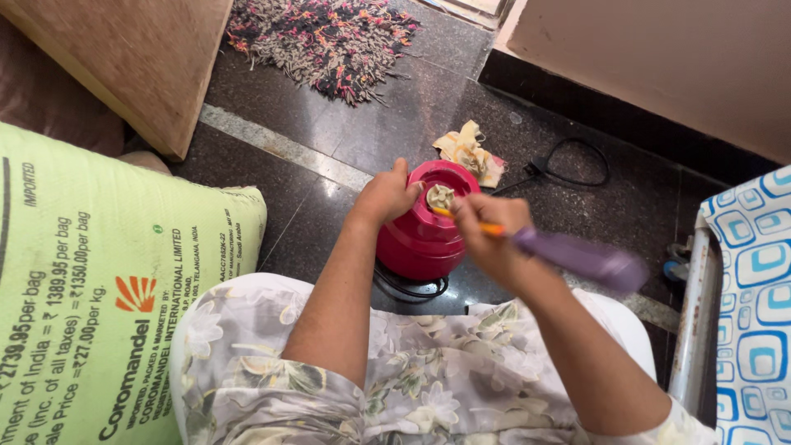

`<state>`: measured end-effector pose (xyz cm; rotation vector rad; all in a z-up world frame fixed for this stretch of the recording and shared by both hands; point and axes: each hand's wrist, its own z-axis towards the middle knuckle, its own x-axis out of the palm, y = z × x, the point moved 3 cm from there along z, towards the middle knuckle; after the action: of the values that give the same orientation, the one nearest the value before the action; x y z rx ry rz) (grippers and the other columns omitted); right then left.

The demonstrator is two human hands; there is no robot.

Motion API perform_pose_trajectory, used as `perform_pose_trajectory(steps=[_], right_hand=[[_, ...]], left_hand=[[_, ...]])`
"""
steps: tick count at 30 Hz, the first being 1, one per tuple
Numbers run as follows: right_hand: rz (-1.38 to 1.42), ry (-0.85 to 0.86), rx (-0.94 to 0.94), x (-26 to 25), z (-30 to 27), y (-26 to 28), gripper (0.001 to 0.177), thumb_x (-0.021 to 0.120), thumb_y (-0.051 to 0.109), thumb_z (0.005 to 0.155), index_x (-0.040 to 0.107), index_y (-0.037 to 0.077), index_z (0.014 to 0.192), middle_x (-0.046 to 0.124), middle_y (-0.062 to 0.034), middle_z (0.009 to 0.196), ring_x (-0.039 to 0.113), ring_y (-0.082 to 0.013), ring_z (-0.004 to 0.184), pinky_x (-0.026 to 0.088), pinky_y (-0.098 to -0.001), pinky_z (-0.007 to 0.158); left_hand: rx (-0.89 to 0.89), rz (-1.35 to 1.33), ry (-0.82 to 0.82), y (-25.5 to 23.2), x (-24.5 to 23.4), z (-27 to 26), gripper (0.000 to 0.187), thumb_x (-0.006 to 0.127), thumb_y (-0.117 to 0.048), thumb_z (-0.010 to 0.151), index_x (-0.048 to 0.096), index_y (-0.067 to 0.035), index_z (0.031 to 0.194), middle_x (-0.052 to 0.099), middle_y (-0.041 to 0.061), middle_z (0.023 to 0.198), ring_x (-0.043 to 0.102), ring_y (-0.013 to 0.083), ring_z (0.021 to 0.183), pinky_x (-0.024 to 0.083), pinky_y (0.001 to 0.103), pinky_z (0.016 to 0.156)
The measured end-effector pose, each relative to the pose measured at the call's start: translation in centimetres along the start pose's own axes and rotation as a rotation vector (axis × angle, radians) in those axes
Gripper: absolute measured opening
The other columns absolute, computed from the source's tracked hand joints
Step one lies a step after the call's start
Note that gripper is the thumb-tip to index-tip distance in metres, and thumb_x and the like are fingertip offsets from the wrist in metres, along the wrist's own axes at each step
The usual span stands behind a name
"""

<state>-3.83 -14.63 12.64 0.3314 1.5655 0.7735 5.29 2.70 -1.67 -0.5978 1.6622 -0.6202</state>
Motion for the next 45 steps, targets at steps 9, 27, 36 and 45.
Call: perform_pose_trajectory(steps=[9, 27, 36, 45], right_hand=[[0.013, -0.112, -0.383, 0.5, -4.1, -1.1, 0.021, 0.064, 0.015, 0.1, 0.074, -0.003, 0.102, 0.077, -0.0169, 0.091, 0.076, -0.0222, 0.076, 0.06, -0.0306, 0.069], [0.385, -0.164, -0.183, -4.5, -4.3, -5.0, 0.03, 0.055, 0.017, 0.108, 0.074, -0.006, 0.104, 0.078, -0.0183, 0.104, 0.078, -0.0197, 0.094, 0.063, -0.031, 0.085], [0.392, -0.167, -0.062, -5.7, -3.4, -6.4, 0.032, 0.055, 0.018, 0.107, 0.073, -0.008, 0.101, 0.078, -0.0209, 0.097, 0.079, -0.0219, 0.088, 0.064, -0.0316, 0.079], [1.009, -0.277, -0.078, -4.8, -1.2, -6.5, 0.043, 0.048, 0.03, 0.113, 0.067, -0.009, 0.112, 0.072, -0.0224, 0.114, 0.076, -0.0224, 0.095, 0.064, -0.0295, 0.082]], left_hand=[[0.014, -0.024, -0.031, 0.9, 0.7, 0.5, 0.045, 0.064, -0.039, 0.095, 0.051, -0.002, 0.118, 0.07, 0.032, 0.107, 0.066, 0.0499, 0.105, 0.052, 0.056, 0.093], [-0.107, -0.294, -0.285, 3.9, 0.2, 0.6, 0.022, 0.057, -0.014, 0.085, 0.067, -0.005, 0.103, 0.073, 0.023, 0.101, 0.071, 0.0371, 0.097, 0.055, 0.044, 0.085], [-0.158, -0.31, -0.311, 5.8, 3.0, 1.8, 0.021, 0.058, -0.012, 0.083, 0.071, -0.006, 0.099, 0.074, 0.022, 0.102, 0.071, 0.0366, 0.099, 0.055, 0.044, 0.088], [0.114, -0.83, 0.195, -6.6, 0.0, -1.9, 0.055, 0.055, -0.051, 0.105, 0.073, 0.0, 0.094, 0.071, 0.01, 0.087, 0.061, 0.0117, 0.071, 0.053, 0.031, 0.064]])
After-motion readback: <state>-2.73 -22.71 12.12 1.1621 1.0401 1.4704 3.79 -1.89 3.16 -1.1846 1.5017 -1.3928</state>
